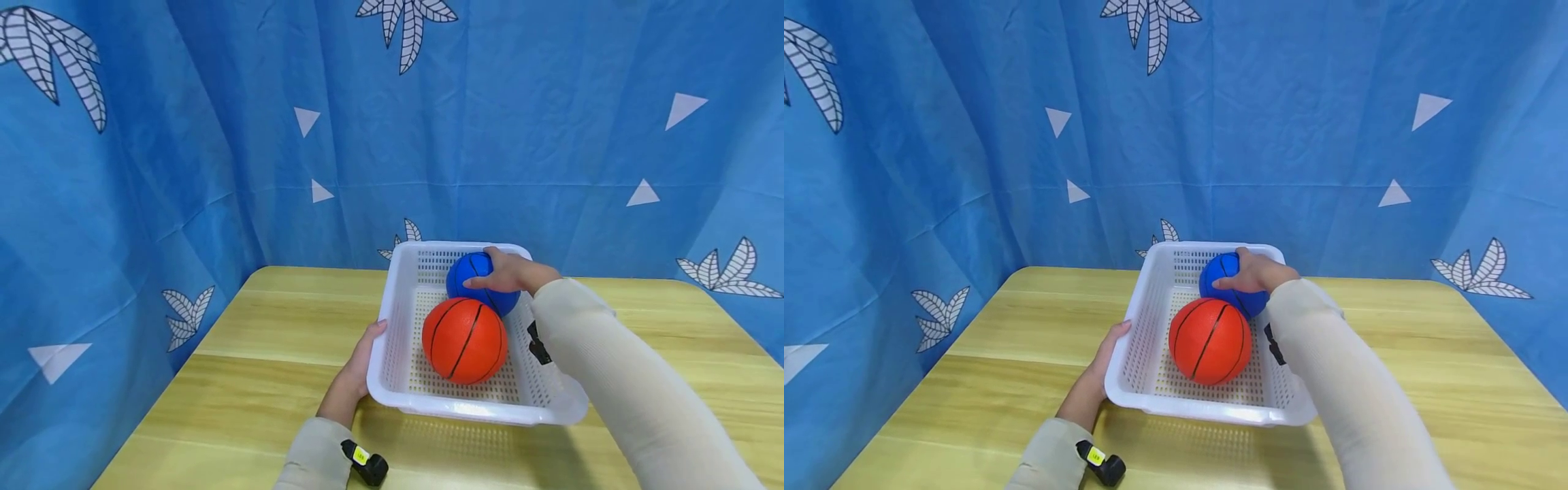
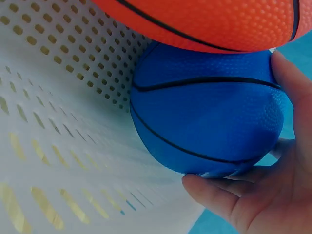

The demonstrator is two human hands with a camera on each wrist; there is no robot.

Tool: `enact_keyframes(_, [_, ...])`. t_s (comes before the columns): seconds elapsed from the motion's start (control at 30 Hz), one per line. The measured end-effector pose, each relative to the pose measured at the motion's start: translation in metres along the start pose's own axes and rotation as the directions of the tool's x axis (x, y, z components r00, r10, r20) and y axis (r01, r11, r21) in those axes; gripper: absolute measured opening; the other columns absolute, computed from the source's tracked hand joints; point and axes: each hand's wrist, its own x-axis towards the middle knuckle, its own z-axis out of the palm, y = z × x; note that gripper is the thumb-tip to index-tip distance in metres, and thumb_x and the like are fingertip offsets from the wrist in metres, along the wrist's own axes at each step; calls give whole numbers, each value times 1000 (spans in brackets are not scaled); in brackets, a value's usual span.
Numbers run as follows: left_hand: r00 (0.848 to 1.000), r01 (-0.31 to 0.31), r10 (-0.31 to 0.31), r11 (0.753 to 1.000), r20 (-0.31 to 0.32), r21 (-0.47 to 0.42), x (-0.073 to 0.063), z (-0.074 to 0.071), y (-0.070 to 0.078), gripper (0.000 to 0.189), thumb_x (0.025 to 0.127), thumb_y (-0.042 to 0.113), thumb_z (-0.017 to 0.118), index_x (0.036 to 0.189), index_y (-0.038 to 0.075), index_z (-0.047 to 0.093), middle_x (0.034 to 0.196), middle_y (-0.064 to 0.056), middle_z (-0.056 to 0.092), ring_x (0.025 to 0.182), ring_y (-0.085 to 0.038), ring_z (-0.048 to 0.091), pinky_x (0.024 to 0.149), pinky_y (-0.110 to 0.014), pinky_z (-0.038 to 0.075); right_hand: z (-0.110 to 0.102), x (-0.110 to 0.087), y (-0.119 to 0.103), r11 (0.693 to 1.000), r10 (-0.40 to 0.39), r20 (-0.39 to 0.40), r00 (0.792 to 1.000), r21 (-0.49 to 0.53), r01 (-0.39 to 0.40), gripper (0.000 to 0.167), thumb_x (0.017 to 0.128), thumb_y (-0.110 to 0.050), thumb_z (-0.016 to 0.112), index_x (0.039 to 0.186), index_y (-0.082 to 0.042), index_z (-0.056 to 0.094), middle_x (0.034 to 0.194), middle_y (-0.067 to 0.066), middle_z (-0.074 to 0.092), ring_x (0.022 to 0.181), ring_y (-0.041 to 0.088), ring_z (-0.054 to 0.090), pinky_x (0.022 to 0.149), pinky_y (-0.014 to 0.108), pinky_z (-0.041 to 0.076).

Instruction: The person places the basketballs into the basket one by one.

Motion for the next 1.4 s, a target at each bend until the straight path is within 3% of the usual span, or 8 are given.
enact_keyframes(0.9, [998,33,-31,998,-54,49,-3,-13,7,66,97,48,12,147,5,20,137,-33,31,111,-27,47,90,-40,41,7,11,-10,999,-35,-11,999,5,35,99,87,-54,56,149,1,2,145,33,26,129,50,31,99,61,34])
enact_keyframes(1.2, [994,48,-47,999,-103,0,0,-12,5,69,95,52,17,147,7,24,136,-31,36,108,-27,49,87,-39,42,6,11,-9,999,-32,-16,999,-12,32,99,86,-55,55,149,0,3,145,34,25,129,51,30,99,62,33])
enact_keyframes(1.4, [995,29,-28,1000,-96,11,2,-15,2,69,96,52,17,146,5,24,130,-26,41,106,-24,49,87,-38,42,-5,-4,-3,994,-112,-99,989,-31,109,92,89,-52,54,149,2,11,148,32,22,134,51,22,101,65,27])
